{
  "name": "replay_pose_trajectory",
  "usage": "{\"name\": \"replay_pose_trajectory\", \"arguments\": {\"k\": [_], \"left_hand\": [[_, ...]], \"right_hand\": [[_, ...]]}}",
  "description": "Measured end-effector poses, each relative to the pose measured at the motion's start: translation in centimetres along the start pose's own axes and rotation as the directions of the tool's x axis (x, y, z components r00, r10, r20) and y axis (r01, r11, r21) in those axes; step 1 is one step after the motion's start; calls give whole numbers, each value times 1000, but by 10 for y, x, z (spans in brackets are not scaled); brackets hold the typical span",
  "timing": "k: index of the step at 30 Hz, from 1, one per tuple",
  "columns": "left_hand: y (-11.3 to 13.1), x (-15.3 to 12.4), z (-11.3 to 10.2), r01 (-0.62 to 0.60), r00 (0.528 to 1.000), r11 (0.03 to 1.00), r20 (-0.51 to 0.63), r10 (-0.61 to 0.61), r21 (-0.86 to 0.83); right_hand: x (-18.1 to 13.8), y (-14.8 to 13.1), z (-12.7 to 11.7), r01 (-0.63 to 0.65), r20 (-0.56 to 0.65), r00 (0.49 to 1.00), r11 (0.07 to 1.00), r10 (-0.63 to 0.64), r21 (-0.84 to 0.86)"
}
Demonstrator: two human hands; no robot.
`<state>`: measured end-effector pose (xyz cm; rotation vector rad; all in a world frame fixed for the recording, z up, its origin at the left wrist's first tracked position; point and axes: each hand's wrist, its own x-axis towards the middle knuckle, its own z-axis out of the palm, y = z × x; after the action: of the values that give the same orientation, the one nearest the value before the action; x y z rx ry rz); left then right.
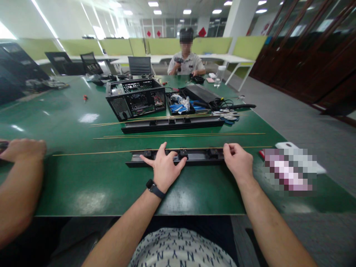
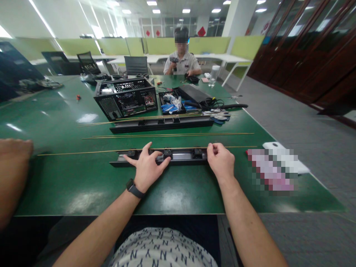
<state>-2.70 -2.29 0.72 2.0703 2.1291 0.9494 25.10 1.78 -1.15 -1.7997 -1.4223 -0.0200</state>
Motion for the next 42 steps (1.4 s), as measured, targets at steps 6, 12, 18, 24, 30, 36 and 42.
{"name": "replay_pose_trajectory", "arguments": {"k": [6,12,18,24,30,36,42], "left_hand": [[4,1,-3,12,999,1000,40,-11,-7],[8,3,-4,21,999,1000,45,-21,4],[8,3,-1,23,999,999,32,-24,31],[6,1,1,17,1000,1000,22,-17,17],[5,0,0,5,1000,1000,7,-5,13],[6,-1,1,12,1000,999,17,-13,36],[6,-1,2,14,1000,999,8,-15,50]], "right_hand": [[0,0,0,-11,11,1000,1000,11,-8],[1,-3,-3,-26,16,1000,1000,26,-9],[0,-5,-5,-19,15,1000,1000,19,2],[0,-4,-3,-24,11,1000,1000,24,-15],[0,-4,-4,-24,5,1000,1000,24,-17],[3,-2,-5,-24,-26,999,998,22,-58],[5,1,-4,-24,-32,999,998,22,-64]]}}
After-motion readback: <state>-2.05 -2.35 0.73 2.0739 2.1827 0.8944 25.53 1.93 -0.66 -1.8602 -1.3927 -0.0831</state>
